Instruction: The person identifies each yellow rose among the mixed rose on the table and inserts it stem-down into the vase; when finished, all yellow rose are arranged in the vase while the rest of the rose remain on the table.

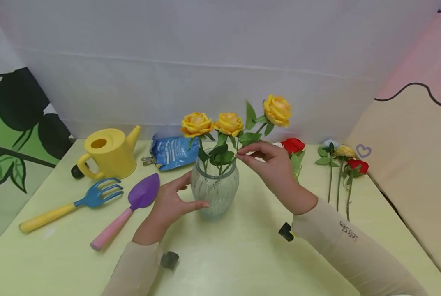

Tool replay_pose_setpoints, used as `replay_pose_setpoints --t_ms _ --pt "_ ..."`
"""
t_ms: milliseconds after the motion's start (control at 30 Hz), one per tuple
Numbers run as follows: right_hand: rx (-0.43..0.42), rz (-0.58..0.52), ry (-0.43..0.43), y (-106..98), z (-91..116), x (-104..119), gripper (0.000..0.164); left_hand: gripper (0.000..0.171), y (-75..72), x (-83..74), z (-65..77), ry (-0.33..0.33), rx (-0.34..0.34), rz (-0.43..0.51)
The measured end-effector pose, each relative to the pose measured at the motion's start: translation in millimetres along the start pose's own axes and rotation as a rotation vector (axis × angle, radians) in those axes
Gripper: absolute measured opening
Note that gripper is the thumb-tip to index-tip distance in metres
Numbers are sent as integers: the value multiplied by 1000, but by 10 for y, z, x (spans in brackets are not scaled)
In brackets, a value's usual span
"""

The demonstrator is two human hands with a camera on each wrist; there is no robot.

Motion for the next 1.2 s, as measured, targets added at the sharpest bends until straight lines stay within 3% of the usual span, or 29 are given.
replay_pose_setpoints --t_ms 67,167,400,533,667,867,1033,1200 --pt "34 69 0 53 15 -20 9 84 -2 -4 -3 0 -1 2" --pt "64 86 -21 102 39 -38 10 84 -4 -10 -4 1 1 2" --pt "57 -188 -18 111 26 -34 16 83 1 -8 -7 -7 6 5" --pt "7 -256 36 111 -7 -73 14 83 2 -3 -6 -13 11 0" --pt "25 -219 93 163 -25 -127 14 83 2 -5 -11 -4 12 -8" --pt "73 -96 96 267 -50 -145 13 82 -11 -18 -19 13 6 -16" --pt "125 -163 101 259 -43 -188 14 81 -5 -19 -10 6 8 -11" --pt "122 -229 141 45 -40 -293 16 81 0 -9 -2 -7 9 -3"
Point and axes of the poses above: each hand's wrist, its own z-axis away from the middle knuckle, its own y-axis out of the palm, x = y × z, the point moved 7 cm from there along -z, towards the middle knuckle, and after that the axes turned 10 degrees about y, right-handed, at the moved point
